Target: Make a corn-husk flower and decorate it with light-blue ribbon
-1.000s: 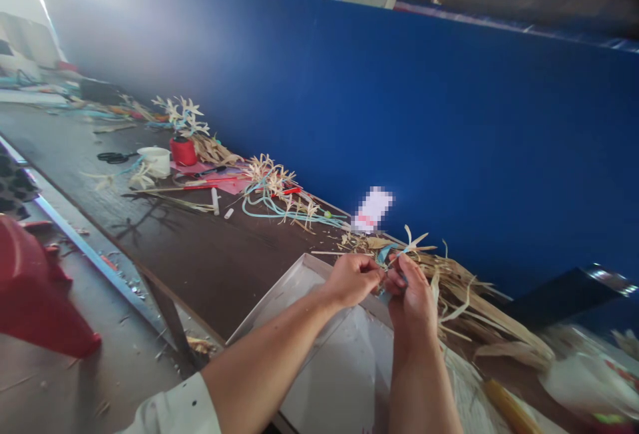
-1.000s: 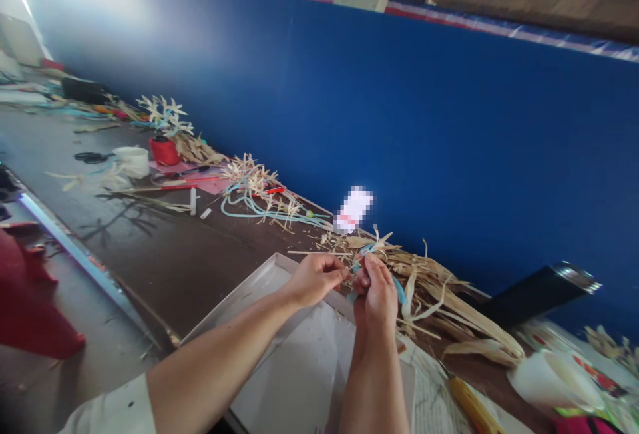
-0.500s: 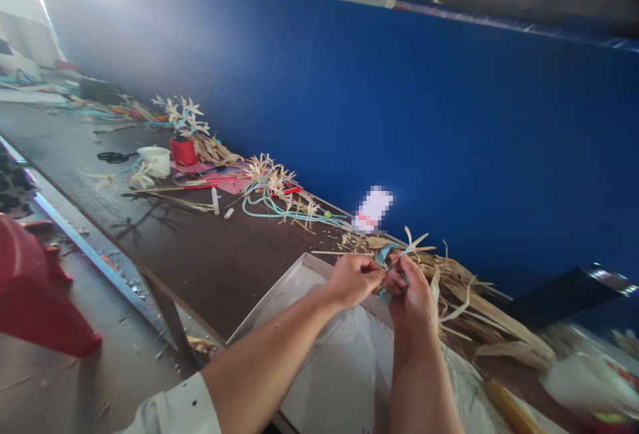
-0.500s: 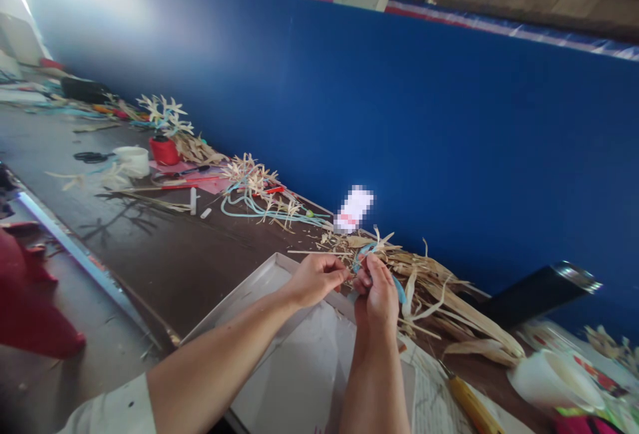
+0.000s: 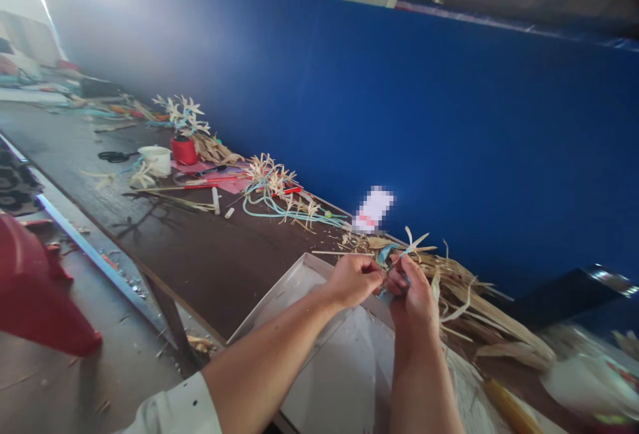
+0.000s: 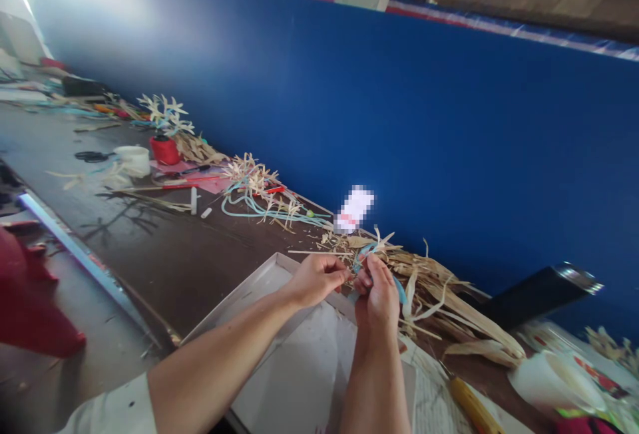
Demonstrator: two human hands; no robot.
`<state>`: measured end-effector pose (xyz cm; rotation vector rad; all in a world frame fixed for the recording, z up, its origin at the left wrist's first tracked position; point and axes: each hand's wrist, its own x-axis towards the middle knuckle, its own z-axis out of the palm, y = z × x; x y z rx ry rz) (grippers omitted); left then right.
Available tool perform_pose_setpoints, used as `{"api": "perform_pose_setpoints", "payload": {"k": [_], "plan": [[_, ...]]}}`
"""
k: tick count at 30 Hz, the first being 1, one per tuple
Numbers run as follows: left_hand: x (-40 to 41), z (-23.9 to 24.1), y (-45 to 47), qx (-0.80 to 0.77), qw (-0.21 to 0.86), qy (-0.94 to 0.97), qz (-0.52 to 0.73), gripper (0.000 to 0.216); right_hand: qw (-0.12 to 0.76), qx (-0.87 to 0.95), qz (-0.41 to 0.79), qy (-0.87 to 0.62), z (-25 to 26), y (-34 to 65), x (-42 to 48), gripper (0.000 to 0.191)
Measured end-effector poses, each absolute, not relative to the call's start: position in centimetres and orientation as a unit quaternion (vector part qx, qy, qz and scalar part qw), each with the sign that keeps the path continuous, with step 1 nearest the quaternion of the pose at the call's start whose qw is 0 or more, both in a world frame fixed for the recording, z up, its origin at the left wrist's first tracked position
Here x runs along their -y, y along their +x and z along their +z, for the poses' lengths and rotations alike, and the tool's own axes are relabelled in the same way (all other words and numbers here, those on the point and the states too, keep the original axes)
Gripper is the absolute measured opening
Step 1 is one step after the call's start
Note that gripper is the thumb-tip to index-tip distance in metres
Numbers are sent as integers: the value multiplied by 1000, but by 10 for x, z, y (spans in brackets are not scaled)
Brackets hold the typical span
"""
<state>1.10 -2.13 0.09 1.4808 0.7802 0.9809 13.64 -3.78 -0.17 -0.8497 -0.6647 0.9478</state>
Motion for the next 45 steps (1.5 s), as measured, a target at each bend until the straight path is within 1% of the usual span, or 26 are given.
{"api": "perform_pose_setpoints", "payload": {"k": [31,40,45], "plan": [[20,-3,11,-346,537,651,411,23,751,308,422,-404,0,134,39,20],[18,-5,12,-355,531,653,406,24,751,330,387,-420,-2,134,39,18],[21,0,9,-365,533,649,401,24,751,340,371,-427,-2,134,39,20]]}}
